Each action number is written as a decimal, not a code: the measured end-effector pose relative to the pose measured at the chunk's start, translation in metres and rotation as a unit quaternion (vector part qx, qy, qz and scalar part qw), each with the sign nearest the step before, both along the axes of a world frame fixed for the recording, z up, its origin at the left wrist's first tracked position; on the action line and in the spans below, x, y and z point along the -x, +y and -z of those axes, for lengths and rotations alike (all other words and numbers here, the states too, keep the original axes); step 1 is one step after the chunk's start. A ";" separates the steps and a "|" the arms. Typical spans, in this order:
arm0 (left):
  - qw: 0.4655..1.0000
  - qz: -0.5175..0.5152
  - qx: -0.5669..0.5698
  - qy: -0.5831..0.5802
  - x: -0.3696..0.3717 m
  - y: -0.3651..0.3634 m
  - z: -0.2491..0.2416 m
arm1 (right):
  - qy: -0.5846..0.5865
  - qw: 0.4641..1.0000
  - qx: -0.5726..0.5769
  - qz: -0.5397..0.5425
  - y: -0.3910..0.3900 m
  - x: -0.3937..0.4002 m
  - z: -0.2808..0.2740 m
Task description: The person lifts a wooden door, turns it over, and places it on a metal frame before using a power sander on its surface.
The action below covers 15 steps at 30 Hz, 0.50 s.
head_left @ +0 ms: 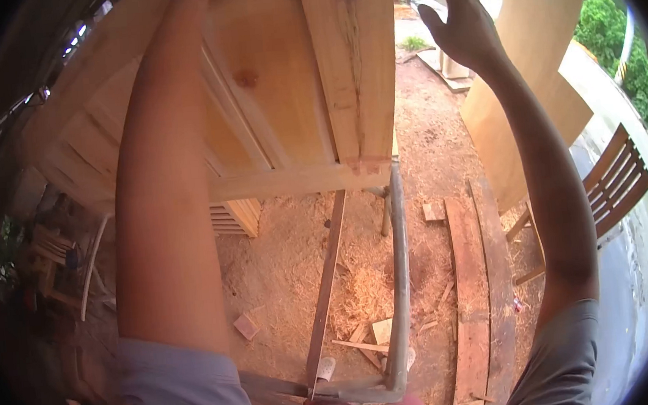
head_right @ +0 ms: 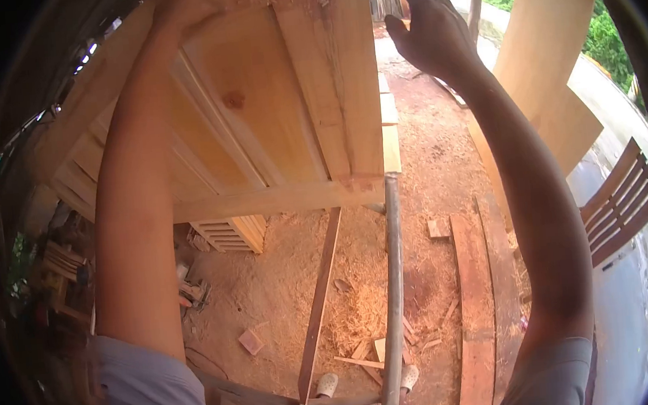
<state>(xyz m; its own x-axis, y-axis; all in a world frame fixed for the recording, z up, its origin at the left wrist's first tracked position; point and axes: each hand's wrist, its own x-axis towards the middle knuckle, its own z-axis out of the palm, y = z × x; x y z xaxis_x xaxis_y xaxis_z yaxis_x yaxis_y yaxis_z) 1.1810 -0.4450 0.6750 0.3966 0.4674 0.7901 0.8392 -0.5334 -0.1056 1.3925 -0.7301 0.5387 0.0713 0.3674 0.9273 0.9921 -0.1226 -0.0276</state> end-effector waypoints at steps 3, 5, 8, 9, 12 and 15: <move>0.999 0.001 0.022 -0.026 0.009 -0.031 0.011 | 0.005 1.000 -0.008 0.021 0.040 -0.007 -0.054; 0.999 0.002 -0.002 -0.039 0.004 -0.057 0.013 | 0.014 0.999 -0.001 0.040 0.062 -0.026 -0.100; 0.999 -0.024 -0.020 -0.021 0.003 -0.024 0.014 | 0.000 0.998 -0.054 0.028 0.081 -0.001 -0.143; 0.997 -0.044 0.022 -0.056 0.003 -0.031 0.015 | -0.109 0.994 -0.003 -0.001 0.084 -0.003 -0.136; 0.996 -0.049 -0.014 -0.069 0.001 -0.006 0.017 | -0.278 0.960 0.017 -0.034 0.115 -0.030 -0.133; 0.995 -0.046 -0.008 -0.092 0.008 -0.004 0.018 | -0.325 0.942 -0.071 -0.052 0.180 -0.084 -0.150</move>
